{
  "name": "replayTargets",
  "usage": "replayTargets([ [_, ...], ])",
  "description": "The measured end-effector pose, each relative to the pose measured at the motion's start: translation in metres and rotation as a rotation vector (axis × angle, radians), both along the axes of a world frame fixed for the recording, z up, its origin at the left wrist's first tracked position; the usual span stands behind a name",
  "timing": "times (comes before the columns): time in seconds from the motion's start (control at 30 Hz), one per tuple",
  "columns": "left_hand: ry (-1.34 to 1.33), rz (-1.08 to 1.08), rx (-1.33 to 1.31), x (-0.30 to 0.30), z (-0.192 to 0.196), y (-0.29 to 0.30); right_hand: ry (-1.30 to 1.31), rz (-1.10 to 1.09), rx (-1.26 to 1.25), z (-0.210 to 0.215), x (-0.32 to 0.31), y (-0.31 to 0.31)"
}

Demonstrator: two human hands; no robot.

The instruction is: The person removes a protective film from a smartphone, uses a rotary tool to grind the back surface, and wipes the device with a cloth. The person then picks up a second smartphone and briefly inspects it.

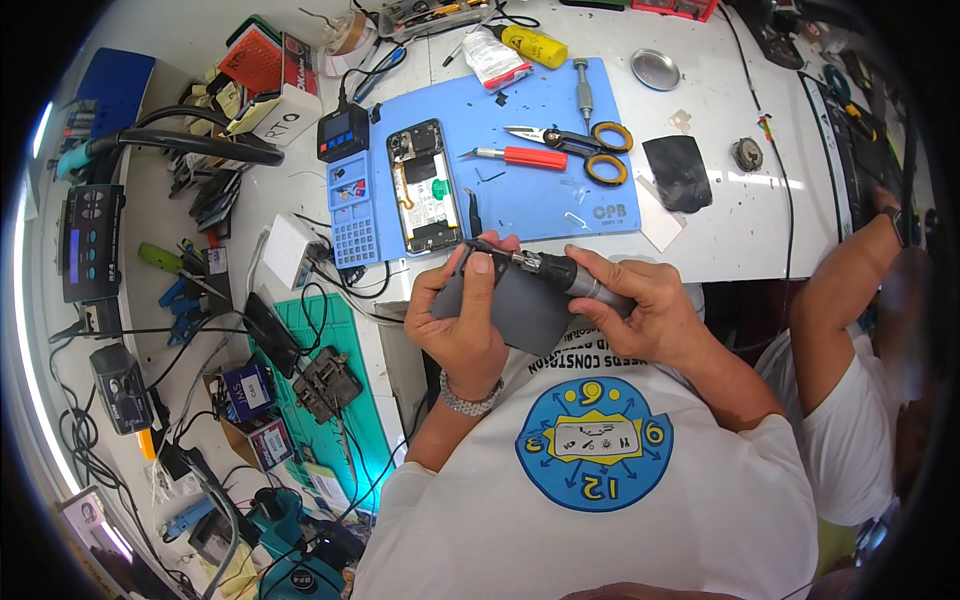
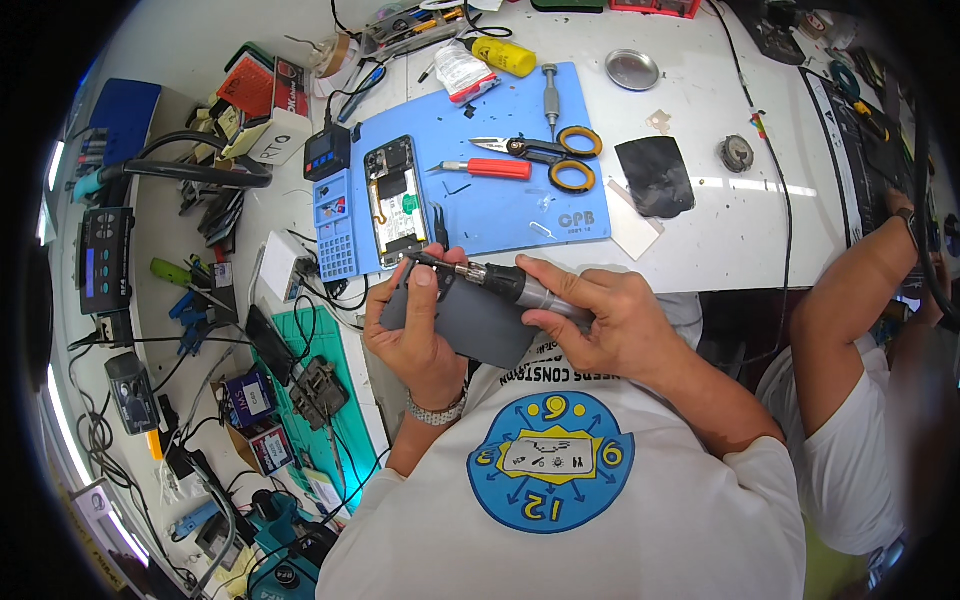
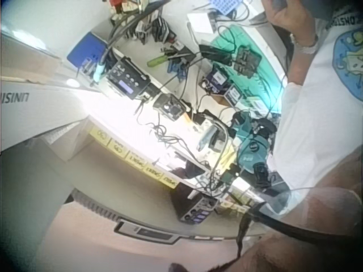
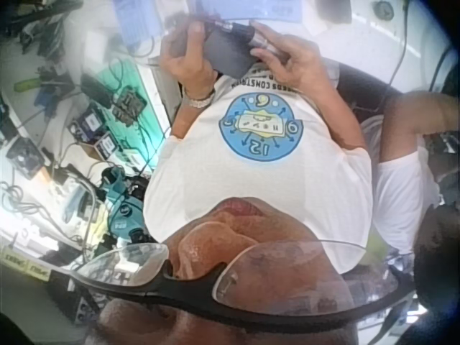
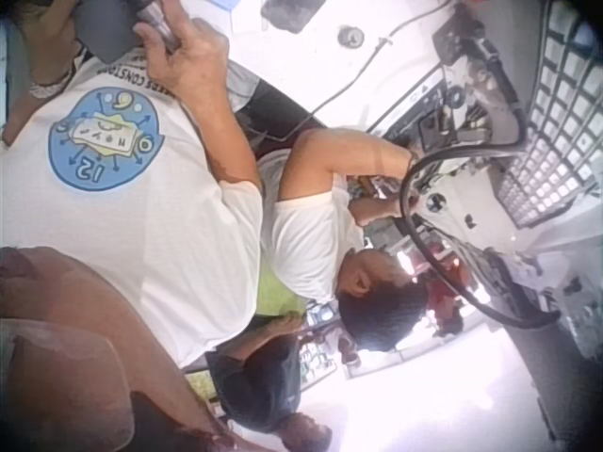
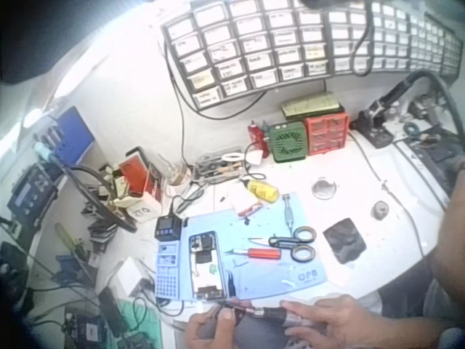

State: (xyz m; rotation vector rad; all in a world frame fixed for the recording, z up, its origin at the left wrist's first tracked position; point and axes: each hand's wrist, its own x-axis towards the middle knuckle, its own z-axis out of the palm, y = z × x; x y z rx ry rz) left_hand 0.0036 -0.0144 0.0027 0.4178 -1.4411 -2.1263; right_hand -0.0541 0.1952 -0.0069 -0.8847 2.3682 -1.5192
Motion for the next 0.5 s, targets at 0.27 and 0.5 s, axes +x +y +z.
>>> replayTargets([
  [0.27, 0.001, 0.012, 0.006, 0.0004, -0.0006, 0.0004, -0.022, -0.016, -0.008, 0.0015, -0.0001, -0.0027],
  [0.5, -0.011, 0.048, 0.001, 0.0010, -0.0023, 0.0011, -0.019, -0.019, -0.003, 0.0021, 0.0016, -0.0030],
])
